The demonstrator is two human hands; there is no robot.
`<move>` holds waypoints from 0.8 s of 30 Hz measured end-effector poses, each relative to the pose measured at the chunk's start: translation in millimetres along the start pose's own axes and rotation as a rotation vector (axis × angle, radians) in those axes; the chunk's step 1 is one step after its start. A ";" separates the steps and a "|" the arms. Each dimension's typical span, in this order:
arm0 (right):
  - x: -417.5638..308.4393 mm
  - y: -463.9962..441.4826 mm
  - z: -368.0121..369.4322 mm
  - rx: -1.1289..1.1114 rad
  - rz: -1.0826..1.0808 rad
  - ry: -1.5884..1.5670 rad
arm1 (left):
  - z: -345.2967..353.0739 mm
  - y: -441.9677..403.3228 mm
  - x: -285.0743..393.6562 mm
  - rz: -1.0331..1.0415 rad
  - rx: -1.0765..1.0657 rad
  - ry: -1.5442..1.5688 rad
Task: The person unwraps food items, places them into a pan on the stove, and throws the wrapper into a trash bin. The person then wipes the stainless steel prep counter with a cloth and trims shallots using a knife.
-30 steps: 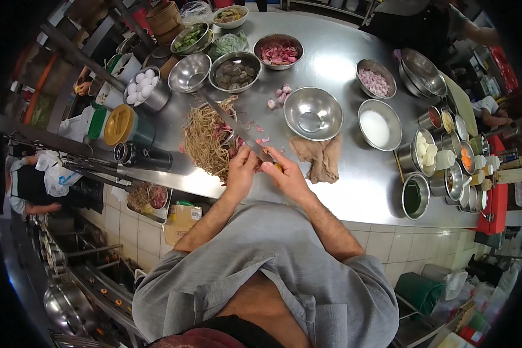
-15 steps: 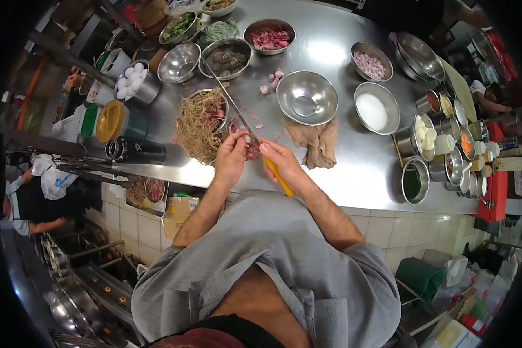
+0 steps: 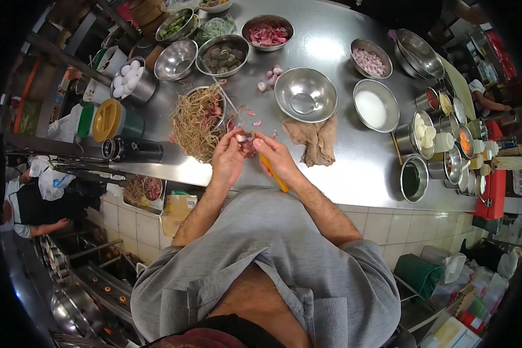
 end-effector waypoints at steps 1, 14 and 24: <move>0.3 -0.6 -1.1 -0.001 0.001 0.001 | 1.6 0.4 3.0 0.030 -0.011 0.008; 11.0 -0.9 -31.9 0.071 0.093 0.272 | -2.1 -3.4 -2.2 -0.057 0.079 0.010; -19.4 6.0 5.8 -0.076 -0.353 0.711 | -7.9 -3.5 -3.0 -0.014 0.169 -0.154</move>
Point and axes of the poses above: each hand's wrist, its own y-axis away from the middle knuckle, its own z-axis out of the palm, x = y × z, the point moved 7 cm from there along -y, towards the middle knuckle, and after that the axes turned 5 degrees about -y, right-handed, at the moved point
